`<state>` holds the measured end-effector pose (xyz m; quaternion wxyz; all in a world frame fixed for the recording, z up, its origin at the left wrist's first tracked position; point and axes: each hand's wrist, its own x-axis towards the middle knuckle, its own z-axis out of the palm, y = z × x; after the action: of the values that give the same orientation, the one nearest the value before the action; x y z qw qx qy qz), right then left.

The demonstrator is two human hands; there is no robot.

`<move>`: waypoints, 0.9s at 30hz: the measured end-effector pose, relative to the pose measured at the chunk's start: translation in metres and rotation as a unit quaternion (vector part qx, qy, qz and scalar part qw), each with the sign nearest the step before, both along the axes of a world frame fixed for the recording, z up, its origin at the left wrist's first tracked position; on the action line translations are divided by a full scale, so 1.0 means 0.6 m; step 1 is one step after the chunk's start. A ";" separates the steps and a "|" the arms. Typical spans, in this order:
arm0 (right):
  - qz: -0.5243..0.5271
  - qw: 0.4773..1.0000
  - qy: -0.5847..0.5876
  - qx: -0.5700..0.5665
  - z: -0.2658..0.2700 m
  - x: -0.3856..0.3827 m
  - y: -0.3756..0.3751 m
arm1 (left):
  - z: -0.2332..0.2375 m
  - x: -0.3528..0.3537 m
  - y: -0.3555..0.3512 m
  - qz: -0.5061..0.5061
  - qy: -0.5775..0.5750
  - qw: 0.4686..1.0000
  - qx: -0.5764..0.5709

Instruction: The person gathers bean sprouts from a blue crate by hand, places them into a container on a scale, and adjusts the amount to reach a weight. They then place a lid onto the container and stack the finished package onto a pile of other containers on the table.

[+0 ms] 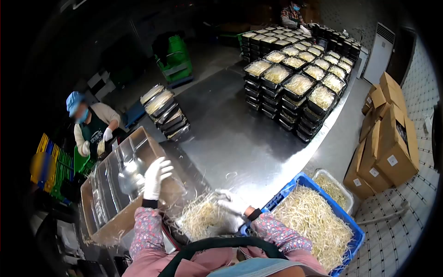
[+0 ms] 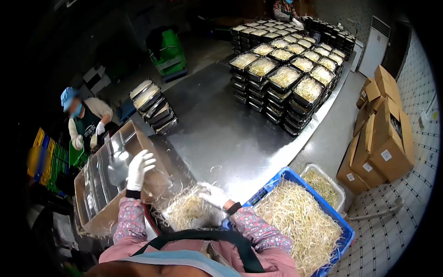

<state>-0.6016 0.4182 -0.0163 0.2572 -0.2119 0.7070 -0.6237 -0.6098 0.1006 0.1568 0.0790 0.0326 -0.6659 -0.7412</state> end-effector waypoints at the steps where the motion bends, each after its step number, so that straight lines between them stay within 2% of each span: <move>1: 0.055 0.987 0.086 0.123 0.021 0.040 0.007 | -0.004 0.050 -0.044 0.042 0.012 0.999 0.025; 2: 0.113 0.949 0.169 0.242 0.033 0.076 0.013 | -0.010 0.101 -0.086 0.087 0.016 0.996 0.023; 5: 0.160 0.913 0.233 0.294 0.020 0.144 0.007 | -0.019 0.245 -0.159 0.242 0.006 0.970 0.012; 6: 0.138 0.911 0.277 0.272 -0.023 0.155 0.004 | -0.016 0.288 -0.167 0.273 -0.001 0.962 -0.017; 7: 0.138 0.920 0.220 0.293 0.006 0.162 0.005 | -0.008 0.334 -0.177 0.313 -0.011 0.948 -0.046; 8: 0.120 0.917 0.240 0.295 0.027 0.171 0.005 | -0.023 0.376 -0.205 0.344 -0.014 0.938 -0.046; 9: 0.067 0.921 0.273 0.271 -0.017 0.178 0.009 | -0.026 0.416 -0.210 0.383 0.016 0.920 -0.078; 10: 0.074 0.923 0.202 0.320 0.015 0.186 0.006 | -0.042 0.463 -0.232 0.408 0.040 0.903 -0.128; 11: 0.071 0.915 0.241 0.316 -0.018 0.184 0.012 | -0.055 0.505 -0.245 0.453 0.056 0.876 -0.157; 12: 0.048 0.879 0.323 0.346 -0.016 0.197 0.015 | -0.071 0.556 -0.273 0.489 0.036 0.849 -0.197; 13: 0.042 0.863 0.374 0.338 -0.043 0.196 0.019 | -0.065 0.603 -0.279 0.552 0.022 0.797 -0.243; 15: 0.068 0.870 0.381 0.305 -0.039 0.198 0.019 | -0.074 0.714 -0.311 0.635 -0.105 0.613 -0.458; 16: 0.073 0.863 0.397 0.302 -0.040 0.195 0.019 | -0.077 0.764 -0.319 0.668 -0.142 0.553 -0.476; 17: 0.059 0.880 0.367 0.296 -0.041 0.195 0.014 | -0.077 0.814 -0.331 0.693 -0.174 0.496 -0.493; 19: 0.031 0.888 0.328 0.320 -0.055 0.193 0.012 | -0.085 0.897 -0.342 0.698 -0.269 0.441 -0.495; 21: 0.035 0.898 0.319 0.301 -0.068 0.188 0.014 | -0.112 0.955 -0.354 0.650 -0.341 0.446 -0.512; 22: 0.034 0.886 0.332 0.321 -0.070 0.188 0.015 | -0.131 0.971 -0.363 0.591 -0.389 0.473 -0.526; 23: 0.038 0.878 0.351 0.324 -0.069 0.187 0.014 | -0.144 0.976 -0.361 0.538 -0.395 0.533 -0.520; 25: 0.039 0.882 0.321 0.343 -0.066 0.187 0.016 | -0.172 0.965 -0.367 0.408 -0.508 0.614 -0.445; 27: 0.034 0.887 0.318 0.335 -0.071 0.186 0.020 | -0.256 0.971 -0.389 0.382 -0.540 0.596 -0.455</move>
<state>-0.4902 0.4301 -0.0591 0.0956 -0.3238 0.9101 -0.2402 -0.0274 -0.1329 0.0033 -0.0148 0.6381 -0.7644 -0.0911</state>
